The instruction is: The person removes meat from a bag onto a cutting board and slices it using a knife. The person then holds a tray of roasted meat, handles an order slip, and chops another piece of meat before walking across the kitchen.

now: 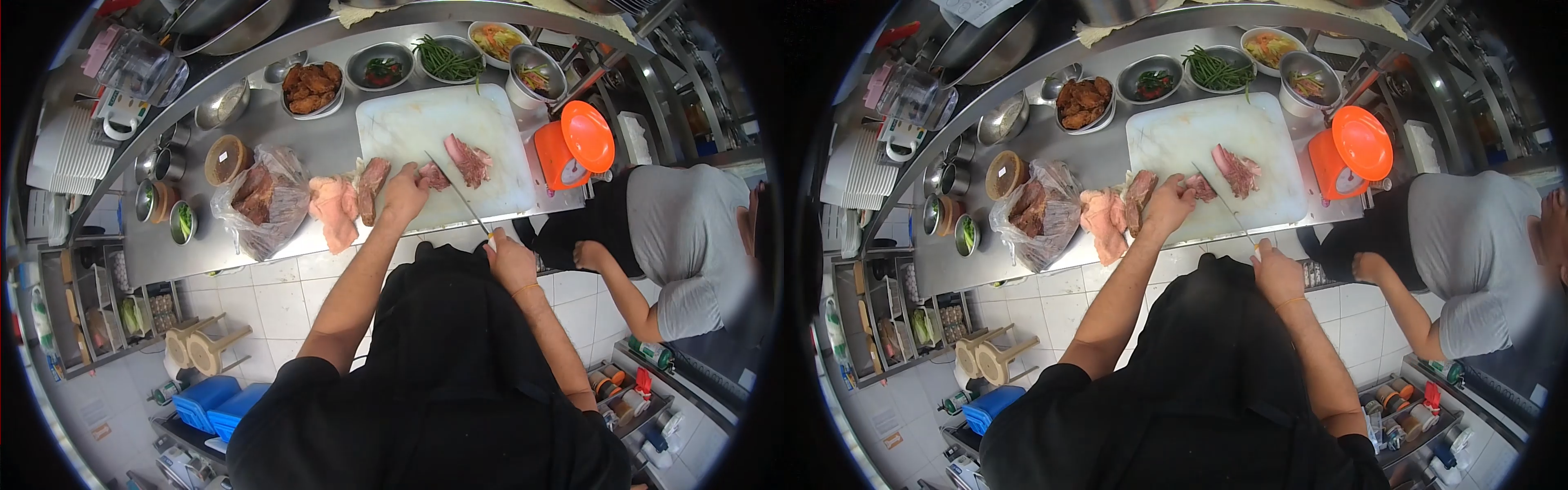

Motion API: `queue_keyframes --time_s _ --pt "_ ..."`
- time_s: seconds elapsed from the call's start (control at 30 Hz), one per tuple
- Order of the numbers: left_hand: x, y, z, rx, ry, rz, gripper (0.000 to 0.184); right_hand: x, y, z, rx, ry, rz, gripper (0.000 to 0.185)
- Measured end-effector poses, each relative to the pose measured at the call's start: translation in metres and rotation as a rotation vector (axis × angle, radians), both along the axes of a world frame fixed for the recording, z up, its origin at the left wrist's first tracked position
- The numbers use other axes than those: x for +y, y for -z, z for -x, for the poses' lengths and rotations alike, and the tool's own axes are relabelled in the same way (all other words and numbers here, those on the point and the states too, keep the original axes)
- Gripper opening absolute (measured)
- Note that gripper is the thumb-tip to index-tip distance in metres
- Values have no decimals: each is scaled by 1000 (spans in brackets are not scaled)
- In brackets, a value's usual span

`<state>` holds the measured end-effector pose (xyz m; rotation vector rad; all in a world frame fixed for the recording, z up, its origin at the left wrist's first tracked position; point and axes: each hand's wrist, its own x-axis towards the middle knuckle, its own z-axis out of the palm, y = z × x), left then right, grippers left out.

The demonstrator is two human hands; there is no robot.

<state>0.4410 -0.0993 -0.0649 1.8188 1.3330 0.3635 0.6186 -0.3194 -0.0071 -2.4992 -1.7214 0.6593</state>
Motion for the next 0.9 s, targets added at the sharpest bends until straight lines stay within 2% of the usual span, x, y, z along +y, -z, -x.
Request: queue_keyframes --time_s 0.07,0.17,0.27,0.37,0.5,0.67,0.9 --pt "2 23 -5 -68 -19 -63 53 0 -2 3 -5 -33 -5 34" --pt "0 25 -8 -90 -54 -46 51 3 -9 4 0 -49 16 33" --pt "-5 7 -7 -19 -33 -4 51 2 -11 1 9 -48 42 33" --pt "-10 -5 -2 -5 -36 -118 48 5 -14 -1 24 -30 35 34" --pt "-5 8 -6 -59 -62 -148 38 9 -6 -13 112 11 -36 36" --pt "-1 15 -37 -145 -64 -111 22 10 1 -35 174 84 -65 38" --pt "12 28 -103 -130 -52 -228 20 10 2 -51 72 121 -102 39"
